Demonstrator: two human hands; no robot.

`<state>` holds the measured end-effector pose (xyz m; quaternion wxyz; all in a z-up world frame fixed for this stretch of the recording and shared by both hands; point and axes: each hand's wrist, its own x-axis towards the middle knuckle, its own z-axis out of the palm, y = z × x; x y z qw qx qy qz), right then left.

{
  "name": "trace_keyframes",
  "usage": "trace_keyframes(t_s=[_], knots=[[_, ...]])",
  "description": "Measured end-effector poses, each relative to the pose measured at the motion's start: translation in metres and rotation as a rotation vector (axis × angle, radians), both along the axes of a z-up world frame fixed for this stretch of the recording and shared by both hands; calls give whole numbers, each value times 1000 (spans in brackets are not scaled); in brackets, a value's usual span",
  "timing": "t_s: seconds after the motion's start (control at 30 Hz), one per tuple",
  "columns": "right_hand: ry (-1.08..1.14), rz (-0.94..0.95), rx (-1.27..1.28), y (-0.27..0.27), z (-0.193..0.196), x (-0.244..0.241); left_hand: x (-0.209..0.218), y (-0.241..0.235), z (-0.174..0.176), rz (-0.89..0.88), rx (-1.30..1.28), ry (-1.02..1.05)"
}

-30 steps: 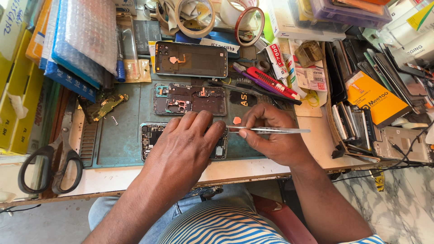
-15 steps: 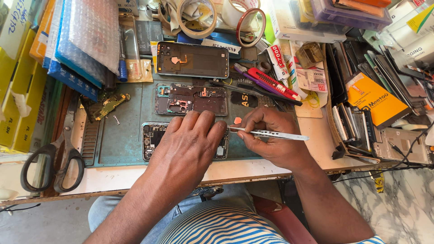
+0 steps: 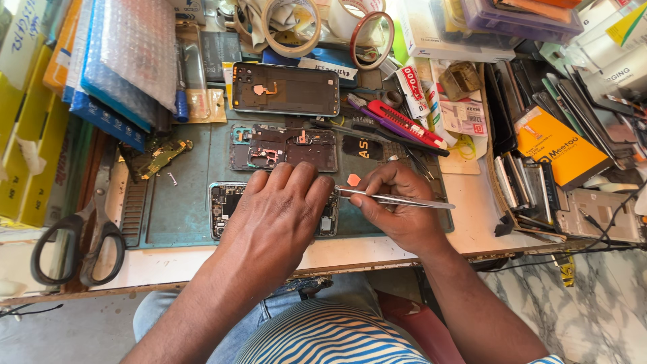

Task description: The person uses tweezers to remove small components from a disassembled smartphone on a cluttered workbench. The hands carefully lift and place tiny parts while the phone remains open on the table.

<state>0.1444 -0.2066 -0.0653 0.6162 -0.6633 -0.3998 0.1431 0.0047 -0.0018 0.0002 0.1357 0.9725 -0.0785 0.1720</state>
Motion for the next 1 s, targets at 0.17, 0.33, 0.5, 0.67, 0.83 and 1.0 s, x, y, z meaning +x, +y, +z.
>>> trace_keyframes(t_s=[0.17,0.33,0.5,0.67,0.83,1.0], knots=[[39,1,22,-1,-2,-1,1,2,-3,9,-63,16],[72,-15,25,0,0,-2,1,4,-6,-9,-144,35],[31,21,90,3,1,-4,0,4,-8,-9,-179,42],[21,-25,62,3,0,-5,0,5,-9,-15,-183,48],[10,-37,38,7,3,-6,-1,7,-10,-29,-204,24],[-290,-86,31,9,27,-9,2,11,-12,-21,-213,72]])
